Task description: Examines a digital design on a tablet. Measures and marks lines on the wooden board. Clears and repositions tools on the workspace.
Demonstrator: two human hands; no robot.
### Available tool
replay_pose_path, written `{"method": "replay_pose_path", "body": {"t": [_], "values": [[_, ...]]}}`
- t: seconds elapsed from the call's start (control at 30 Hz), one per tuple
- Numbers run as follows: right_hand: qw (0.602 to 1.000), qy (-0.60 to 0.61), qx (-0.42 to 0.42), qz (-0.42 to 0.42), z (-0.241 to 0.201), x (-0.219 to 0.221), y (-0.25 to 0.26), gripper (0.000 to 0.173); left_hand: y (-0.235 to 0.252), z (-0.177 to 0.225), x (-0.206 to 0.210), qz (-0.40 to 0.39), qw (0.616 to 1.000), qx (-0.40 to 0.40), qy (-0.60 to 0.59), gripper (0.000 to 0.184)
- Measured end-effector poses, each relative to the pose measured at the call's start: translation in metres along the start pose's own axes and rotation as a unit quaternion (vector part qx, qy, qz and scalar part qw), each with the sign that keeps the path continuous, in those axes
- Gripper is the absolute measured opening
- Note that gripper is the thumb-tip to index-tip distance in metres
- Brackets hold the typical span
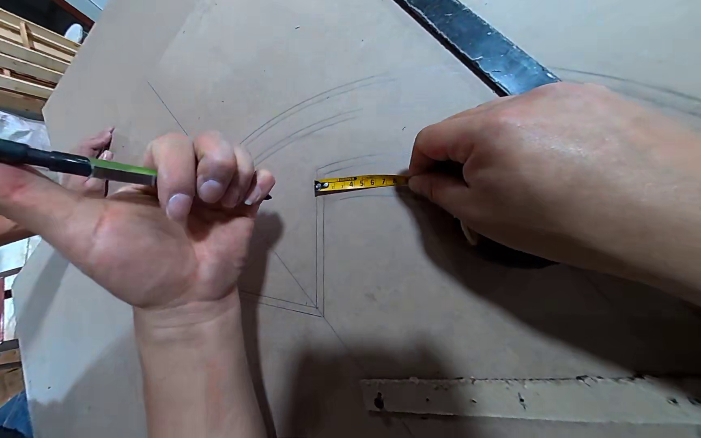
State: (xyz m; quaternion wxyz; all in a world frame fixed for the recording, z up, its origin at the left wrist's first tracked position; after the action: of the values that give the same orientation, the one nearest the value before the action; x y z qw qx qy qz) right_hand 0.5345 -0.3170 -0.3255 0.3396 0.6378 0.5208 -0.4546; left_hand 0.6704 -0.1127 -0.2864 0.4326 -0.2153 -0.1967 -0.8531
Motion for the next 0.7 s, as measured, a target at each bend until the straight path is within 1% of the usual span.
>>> {"method": "replay_pose_path", "body": {"t": [0.07,0.1,0.17,0.2,0.27,0.33,0.4,0.47,0.5,0.53,0.57,0.6,0.67,0.7], "values": [[1.000,0.004,0.006,-0.009,0.000,0.000,0.000,0.020,-0.002,0.005,0.002,-0.018,0.999,0.021,0.016,0.083],[1.000,0.007,0.007,-0.013,0.000,-0.001,-0.001,0.020,-0.003,0.006,0.003,-0.014,0.999,0.031,0.019,0.079],[1.000,0.009,0.002,-0.014,0.000,-0.001,-0.001,0.020,-0.003,0.004,0.004,0.000,0.999,0.041,0.011,0.080],[1.000,0.004,0.007,-0.020,0.000,-0.001,0.000,0.019,-0.002,0.001,0.004,-0.007,0.999,0.047,0.018,0.082],[1.000,-0.001,0.010,-0.022,0.000,-0.001,0.000,0.020,0.000,-0.007,0.006,-0.050,0.996,0.058,0.042,0.085],[1.000,0.001,0.013,-0.021,-0.001,-0.002,0.000,0.018,0.001,-0.021,0.006,-0.074,0.992,0.068,0.077,0.077],[1.000,0.003,0.015,-0.020,0.000,-0.002,0.001,0.015,0.001,-0.038,-0.002,-0.099,0.985,0.039,0.133,0.078],[1.000,0.002,0.010,-0.018,0.000,-0.001,0.001,0.017,-0.001,-0.048,-0.012,-0.115,0.977,-0.007,0.180,0.091],[1.000,0.002,0.008,-0.019,0.000,-0.001,0.001,0.018,-0.003,-0.049,-0.015,-0.107,0.972,-0.021,0.208,0.097],[1.000,0.002,0.009,-0.022,0.000,-0.001,0.001,0.017,-0.005,-0.050,-0.018,-0.097,0.966,-0.033,0.235,0.097],[1.000,0.004,0.011,-0.027,0.000,-0.001,0.001,0.016,-0.007,-0.051,-0.020,-0.094,0.963,-0.045,0.249,0.092],[0.999,0.010,0.013,-0.032,0.000,-0.001,0.000,0.016,-0.009,-0.052,-0.022,-0.103,0.962,-0.045,0.251,0.078],[1.000,0.005,0.013,-0.023,0.000,-0.001,0.001,0.016,-0.009,-0.052,-0.024,-0.136,0.959,-0.024,0.247,0.035],[1.000,0.006,0.014,-0.021,0.000,-0.002,0.000,0.016,-0.009,-0.051,-0.023,-0.145,0.954,-0.016,0.263,0.019]]}}
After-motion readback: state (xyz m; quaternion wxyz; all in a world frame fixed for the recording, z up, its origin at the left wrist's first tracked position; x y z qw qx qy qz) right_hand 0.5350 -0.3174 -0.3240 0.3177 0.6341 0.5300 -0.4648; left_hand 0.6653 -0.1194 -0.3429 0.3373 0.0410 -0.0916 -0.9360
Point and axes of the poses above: each hand's wrist, its own y-axis towards the middle knuckle, its own x-axis out of the palm, z = x × y, the point moved 5 cm from there along y, towards the middle knuckle, and after that the axes turned 5 degrees about x, right-handed, at the moved point
